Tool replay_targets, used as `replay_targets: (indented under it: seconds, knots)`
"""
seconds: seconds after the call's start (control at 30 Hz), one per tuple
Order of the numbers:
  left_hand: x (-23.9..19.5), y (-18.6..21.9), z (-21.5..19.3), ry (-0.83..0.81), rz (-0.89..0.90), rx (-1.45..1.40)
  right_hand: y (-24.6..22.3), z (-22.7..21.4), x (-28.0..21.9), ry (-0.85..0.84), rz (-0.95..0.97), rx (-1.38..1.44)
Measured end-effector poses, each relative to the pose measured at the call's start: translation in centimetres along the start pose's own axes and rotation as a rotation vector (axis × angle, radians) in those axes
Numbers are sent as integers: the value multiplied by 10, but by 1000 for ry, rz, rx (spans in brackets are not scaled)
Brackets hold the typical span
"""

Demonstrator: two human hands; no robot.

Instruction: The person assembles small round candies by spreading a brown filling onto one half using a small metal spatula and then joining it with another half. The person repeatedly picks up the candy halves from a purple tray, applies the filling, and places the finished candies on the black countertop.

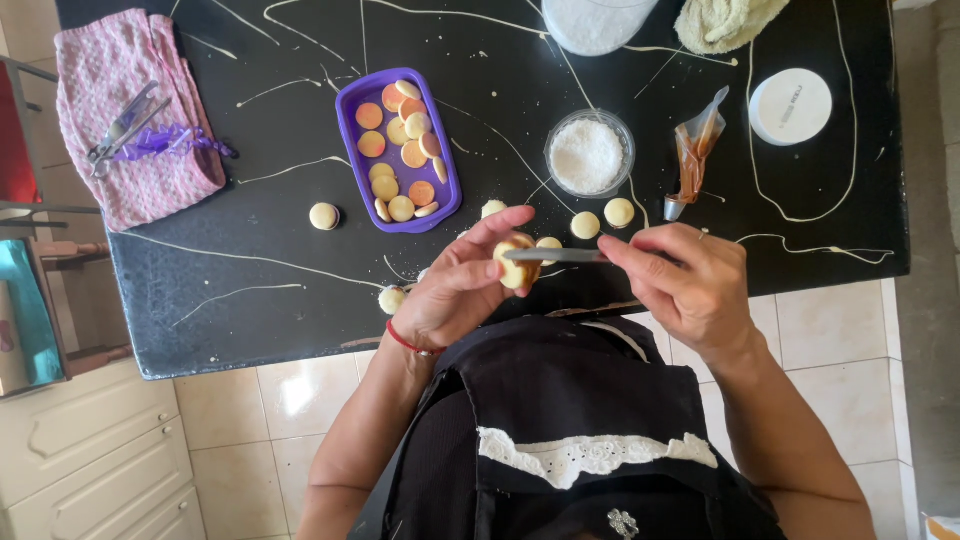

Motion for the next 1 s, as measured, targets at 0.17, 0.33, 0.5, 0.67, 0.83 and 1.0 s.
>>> replay_targets:
  seconds: [0.17,0.33,0.5,0.67,0.83,1.0]
  knots:
    - [0,-4,9,8,-6,-51,2,-2,0,28,29,47]
    - [6,-18,4,34,-38,-121,5,-4,-19,67,39,22]
    - [20,-28,5,63,-88,-61,22,-11,-26,67,77,4]
    - [39,-40,17,127,-70,-40,41,-20,-47,83,131,60]
    - [78,-35,20,237,34,63,58,-32,-78,106,184,133]
    - [150,-24,0,296,557,1408,88,-76,-93,174,368,122]
Point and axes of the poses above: each hand's wrist, its own x-axis towards the middle knuckle, its own z-axis out of the palm, y = z × x, the point moved 3 cm from there along x, towards the middle knuckle, and after that the axes turned 10 degrees about y, right-handed, at the moved point
